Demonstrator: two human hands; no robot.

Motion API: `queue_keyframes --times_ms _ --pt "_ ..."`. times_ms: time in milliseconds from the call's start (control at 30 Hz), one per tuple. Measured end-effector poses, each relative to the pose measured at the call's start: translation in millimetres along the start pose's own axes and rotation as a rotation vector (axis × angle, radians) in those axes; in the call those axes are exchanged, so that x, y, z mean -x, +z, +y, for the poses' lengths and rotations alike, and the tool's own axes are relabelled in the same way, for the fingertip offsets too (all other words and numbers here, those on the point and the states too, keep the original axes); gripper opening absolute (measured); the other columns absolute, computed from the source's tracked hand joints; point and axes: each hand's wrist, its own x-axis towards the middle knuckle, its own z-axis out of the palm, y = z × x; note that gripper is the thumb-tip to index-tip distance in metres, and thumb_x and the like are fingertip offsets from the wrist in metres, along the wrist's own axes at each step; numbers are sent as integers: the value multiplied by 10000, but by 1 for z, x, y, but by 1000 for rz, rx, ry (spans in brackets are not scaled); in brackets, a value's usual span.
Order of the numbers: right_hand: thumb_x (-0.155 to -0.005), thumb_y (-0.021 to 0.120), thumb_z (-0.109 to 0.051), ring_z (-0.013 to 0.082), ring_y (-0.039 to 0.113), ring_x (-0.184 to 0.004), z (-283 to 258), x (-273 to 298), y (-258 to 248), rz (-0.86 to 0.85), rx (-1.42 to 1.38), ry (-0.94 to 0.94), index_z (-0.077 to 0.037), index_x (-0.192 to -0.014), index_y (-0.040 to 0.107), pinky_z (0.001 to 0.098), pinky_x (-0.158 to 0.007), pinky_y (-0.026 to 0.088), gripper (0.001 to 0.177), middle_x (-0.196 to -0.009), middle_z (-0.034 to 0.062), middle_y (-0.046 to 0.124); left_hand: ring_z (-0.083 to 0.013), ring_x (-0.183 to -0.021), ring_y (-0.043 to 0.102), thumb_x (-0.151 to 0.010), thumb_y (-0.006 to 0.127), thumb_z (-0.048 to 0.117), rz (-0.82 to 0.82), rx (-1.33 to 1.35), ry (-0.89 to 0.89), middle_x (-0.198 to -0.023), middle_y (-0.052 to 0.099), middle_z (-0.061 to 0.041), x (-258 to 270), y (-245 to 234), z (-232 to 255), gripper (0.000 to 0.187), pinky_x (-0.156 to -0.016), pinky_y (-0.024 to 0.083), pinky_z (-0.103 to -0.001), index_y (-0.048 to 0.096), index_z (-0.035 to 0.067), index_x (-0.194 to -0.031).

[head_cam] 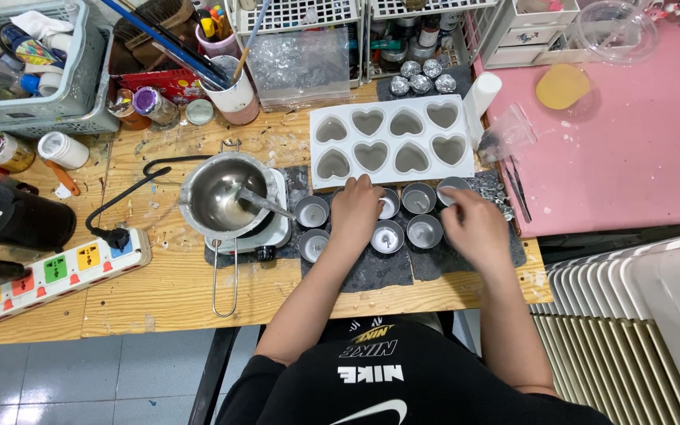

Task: Placing candle wicks into small metal containers at a workshop bench.

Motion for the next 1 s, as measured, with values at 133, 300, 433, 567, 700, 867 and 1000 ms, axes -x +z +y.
queue_keyframes --times_ms 133,300,433,567,700,867,1000 --pt "-896 624 -113 240 701 -724 23 -5 -19 177 -168 -15 -108 -1212 743 398 -664 556 338 -1020 128 727 -279 -981 619 -833 779 192 29 14 32 -976 627 -70 1 -10 9 139 -733 548 -416 761 105 -939" --pt "-961 756 -113 387 533 -1051 99 -34 -19 629 254 -141 38 -1283 691 477 -954 441 362 -1090 194 638 -262 -971 623 -843 765 198 61 147 80 -946 616 -50 -1 -18 29 167 -739 547 -409 765 133 -997" --pt "-998 713 -105 399 478 -1172 137 -68 -5 608 76 -64 45 -1295 673 458 -1021 402 335 -1205 210 618 -260 -965 631 -868 769 235 54 222 132 -936 621 -39 -2 -19 46 177 -733 546 -405 762 136 -1015" --pt "-983 777 -141 322 582 -967 128 -81 -6 614 -39 13 4 -1046 765 437 -878 471 158 -1001 156 678 -264 -938 631 -898 749 272 47 312 149 -925 615 -51 -5 -29 63 206 -744 541 -408 759 145 -1060" --pt "-982 768 -55 214 610 -802 83 -60 -27 733 -294 -57 26 -1011 764 341 -734 504 86 -938 123 687 -242 -976 654 -959 710 271 65 408 155 -960 639 -46 -6 -38 75 191 -754 539 -385 741 158 -1109" --pt "-983 732 41 214 638 -868 27 -9 -43 753 -373 -171 32 -1041 758 305 -753 486 64 -989 128 710 -109 -1019 670 -1026 625 308 -81 954 19 -1110 703 0 -9 -46 94 277 -748 545 -282 653 97 -1204" --pt "-850 779 113 278 714 -969 -13 24 -28 714 -230 -484 12 -1048 768 367 -865 594 223 -1001 139 727 -57 -1042 648 -1027 618 297 -166 1515 -58 -1123 680 18 -8 -30 98 336 -829 583 -254 604 58 -1263"
